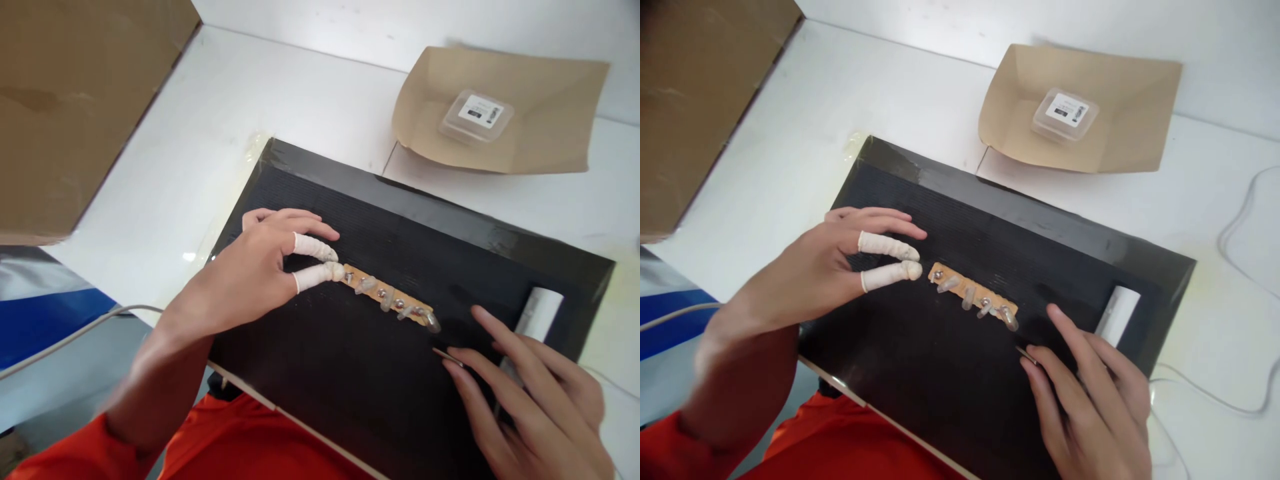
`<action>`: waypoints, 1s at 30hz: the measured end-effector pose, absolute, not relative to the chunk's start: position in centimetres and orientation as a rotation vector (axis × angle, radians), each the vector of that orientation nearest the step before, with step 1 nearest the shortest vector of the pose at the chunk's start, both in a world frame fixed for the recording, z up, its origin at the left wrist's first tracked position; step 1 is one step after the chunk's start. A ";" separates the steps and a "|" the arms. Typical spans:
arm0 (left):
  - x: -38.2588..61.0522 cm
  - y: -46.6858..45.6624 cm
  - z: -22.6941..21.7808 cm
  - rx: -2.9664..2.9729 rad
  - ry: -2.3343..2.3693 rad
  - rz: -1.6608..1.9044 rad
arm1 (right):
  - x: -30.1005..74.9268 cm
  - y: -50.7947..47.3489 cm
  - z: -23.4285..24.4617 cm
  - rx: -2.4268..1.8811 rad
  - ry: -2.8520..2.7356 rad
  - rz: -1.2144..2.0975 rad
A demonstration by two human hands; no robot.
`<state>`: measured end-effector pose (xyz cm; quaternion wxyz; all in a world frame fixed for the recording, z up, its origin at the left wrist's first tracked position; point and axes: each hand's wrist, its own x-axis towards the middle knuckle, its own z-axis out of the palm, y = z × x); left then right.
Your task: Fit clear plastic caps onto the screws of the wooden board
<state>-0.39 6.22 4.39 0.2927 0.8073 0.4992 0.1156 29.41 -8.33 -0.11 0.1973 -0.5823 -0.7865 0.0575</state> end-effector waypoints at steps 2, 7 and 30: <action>-0.4 6.5 4.3 2.167 1.313 0.261 | 29.4 -8.3 -0.1 -1.633 -2.195 0.159; -0.3 6.5 4.2 2.179 1.252 0.224 | 29.3 -8.4 -0.1 -1.641 -2.196 0.182; 0.6 6.2 4.4 2.251 1.173 0.209 | 29.2 -8.2 -0.2 -1.602 -2.219 0.170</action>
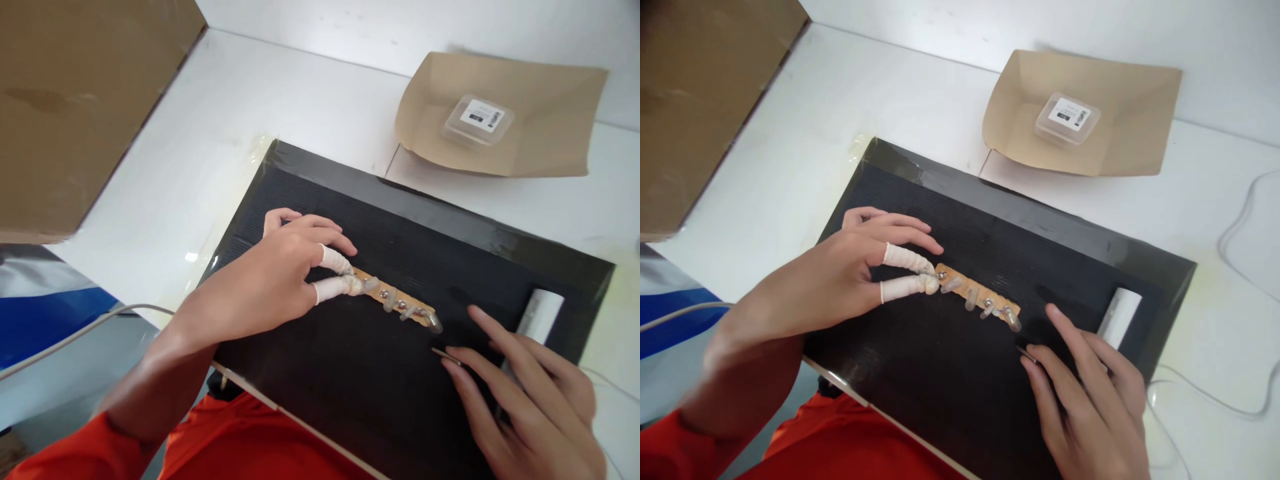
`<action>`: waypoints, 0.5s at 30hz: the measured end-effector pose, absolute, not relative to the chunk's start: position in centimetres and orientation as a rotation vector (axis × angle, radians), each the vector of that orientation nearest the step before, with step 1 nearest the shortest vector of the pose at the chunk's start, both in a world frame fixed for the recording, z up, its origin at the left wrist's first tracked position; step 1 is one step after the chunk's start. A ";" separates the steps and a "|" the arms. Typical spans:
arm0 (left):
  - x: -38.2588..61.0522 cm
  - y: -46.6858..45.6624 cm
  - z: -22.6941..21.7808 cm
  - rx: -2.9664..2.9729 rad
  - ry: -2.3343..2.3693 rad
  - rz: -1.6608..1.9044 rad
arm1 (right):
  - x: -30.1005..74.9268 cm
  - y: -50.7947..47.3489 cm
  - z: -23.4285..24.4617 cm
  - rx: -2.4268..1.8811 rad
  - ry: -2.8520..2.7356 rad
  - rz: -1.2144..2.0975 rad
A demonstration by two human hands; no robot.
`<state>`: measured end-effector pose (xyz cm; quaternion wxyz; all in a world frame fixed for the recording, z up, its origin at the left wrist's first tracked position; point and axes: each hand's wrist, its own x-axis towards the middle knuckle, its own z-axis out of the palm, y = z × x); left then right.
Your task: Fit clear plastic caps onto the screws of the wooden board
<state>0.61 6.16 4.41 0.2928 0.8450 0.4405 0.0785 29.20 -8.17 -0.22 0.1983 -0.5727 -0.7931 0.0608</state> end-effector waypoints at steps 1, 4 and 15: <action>0.6 6.1 4.4 2.247 1.164 0.202 | 29.2 -8.1 -0.2 -1.597 -2.221 0.162; 0.5 6.1 4.4 2.242 1.143 0.168 | 29.2 -8.2 -0.1 -1.601 -2.221 0.151; -1.5 5.0 4.1 2.358 1.214 0.094 | 29.3 -8.4 0.0 -1.581 -2.214 0.177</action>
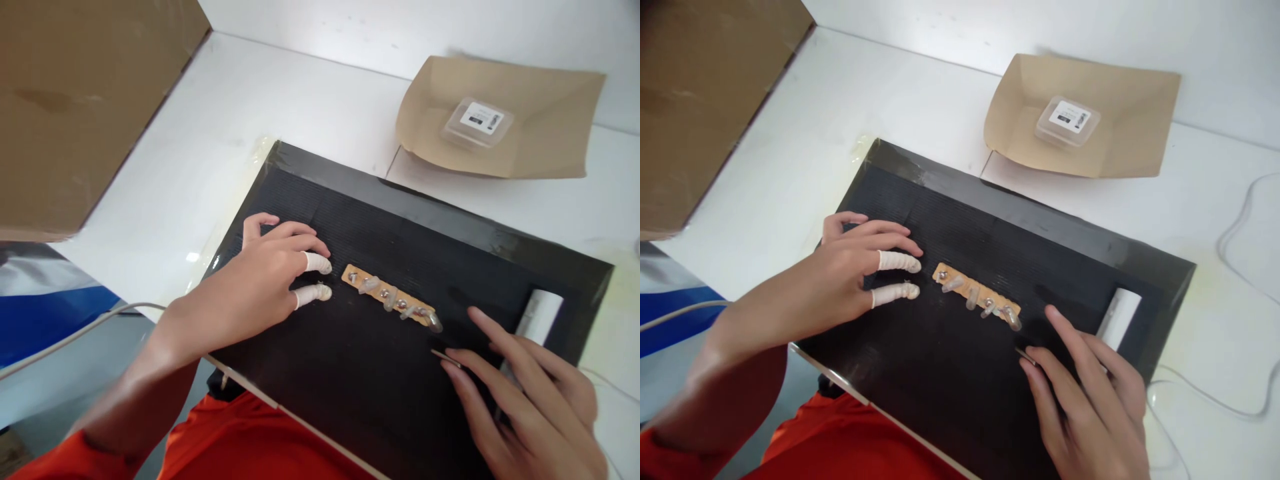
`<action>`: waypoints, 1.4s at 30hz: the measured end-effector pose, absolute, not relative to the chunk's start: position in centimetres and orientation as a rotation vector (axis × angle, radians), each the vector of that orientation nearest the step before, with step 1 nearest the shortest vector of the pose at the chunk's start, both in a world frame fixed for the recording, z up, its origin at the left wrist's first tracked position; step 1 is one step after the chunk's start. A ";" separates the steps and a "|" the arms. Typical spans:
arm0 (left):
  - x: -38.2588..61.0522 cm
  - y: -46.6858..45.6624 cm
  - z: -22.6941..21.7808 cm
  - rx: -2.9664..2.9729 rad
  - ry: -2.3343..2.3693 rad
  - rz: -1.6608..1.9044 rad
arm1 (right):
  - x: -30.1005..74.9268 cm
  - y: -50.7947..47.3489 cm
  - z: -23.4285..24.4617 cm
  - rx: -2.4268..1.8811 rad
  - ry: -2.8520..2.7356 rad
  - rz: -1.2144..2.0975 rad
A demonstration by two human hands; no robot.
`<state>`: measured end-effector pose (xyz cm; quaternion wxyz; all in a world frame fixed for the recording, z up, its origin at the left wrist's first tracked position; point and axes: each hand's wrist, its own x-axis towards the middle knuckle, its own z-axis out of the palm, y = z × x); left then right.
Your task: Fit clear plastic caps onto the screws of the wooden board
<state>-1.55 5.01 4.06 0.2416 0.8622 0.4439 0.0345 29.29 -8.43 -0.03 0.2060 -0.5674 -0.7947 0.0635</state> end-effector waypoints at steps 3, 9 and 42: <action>-1.3 4.7 3.9 2.471 1.216 0.093 | 29.4 -8.4 0.0 -1.592 -2.214 0.167; -2.2 5.2 3.7 2.622 1.071 0.138 | 29.3 -8.2 0.0 -1.576 -2.240 0.149; -3.7 4.8 1.8 2.732 1.186 0.357 | 27.6 -10.2 0.0 -1.541 -2.208 0.102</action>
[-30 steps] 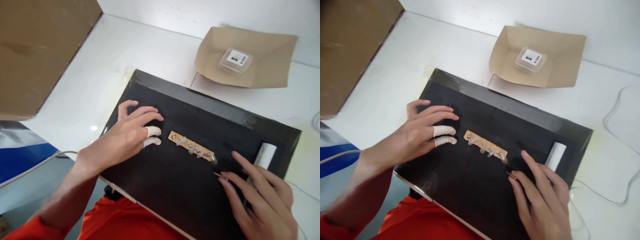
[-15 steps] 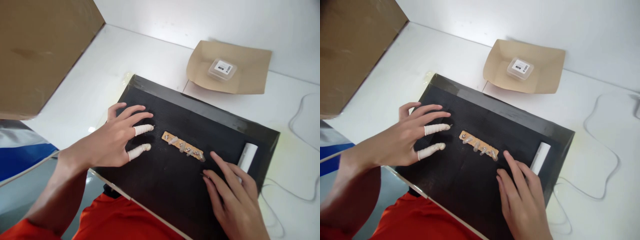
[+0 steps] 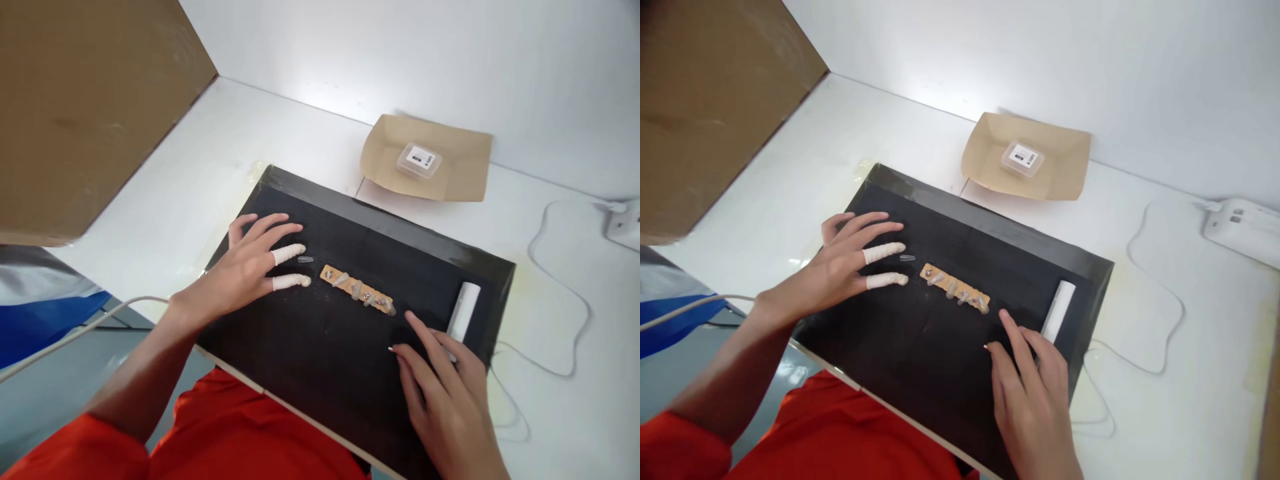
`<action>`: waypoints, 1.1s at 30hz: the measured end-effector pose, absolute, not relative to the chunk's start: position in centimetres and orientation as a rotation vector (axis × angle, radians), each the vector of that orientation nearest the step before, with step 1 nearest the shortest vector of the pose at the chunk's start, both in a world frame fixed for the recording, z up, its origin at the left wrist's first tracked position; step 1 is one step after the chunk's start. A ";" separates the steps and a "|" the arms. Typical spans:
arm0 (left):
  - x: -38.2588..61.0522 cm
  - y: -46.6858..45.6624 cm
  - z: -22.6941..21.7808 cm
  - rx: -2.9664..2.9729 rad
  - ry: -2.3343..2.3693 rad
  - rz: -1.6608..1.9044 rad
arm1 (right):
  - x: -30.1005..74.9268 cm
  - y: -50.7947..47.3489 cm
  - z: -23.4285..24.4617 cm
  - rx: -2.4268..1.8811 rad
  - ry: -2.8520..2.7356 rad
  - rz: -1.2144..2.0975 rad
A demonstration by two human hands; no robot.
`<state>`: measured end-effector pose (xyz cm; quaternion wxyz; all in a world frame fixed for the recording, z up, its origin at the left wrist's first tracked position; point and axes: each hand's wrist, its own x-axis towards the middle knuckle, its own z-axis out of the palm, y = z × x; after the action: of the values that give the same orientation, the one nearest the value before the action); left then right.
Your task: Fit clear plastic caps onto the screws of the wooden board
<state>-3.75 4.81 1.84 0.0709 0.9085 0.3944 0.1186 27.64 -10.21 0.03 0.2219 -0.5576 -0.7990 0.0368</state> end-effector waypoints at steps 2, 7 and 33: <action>-3.5 4.8 1.3 2.759 1.195 0.341 | 27.6 -10.4 -0.2 -1.561 -2.199 0.077; -3.4 4.4 -0.2 2.755 1.229 0.431 | 27.1 -11.1 0.3 -1.624 -2.183 0.018; -4.0 2.5 -1.5 2.598 1.430 0.446 | 25.4 5.7 4.9 -1.171 -2.621 0.362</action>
<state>-4.00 2.48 -1.46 0.0714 0.8641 0.4756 0.1484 25.35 5.71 4.91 0.1241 -0.4015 -0.8989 0.1241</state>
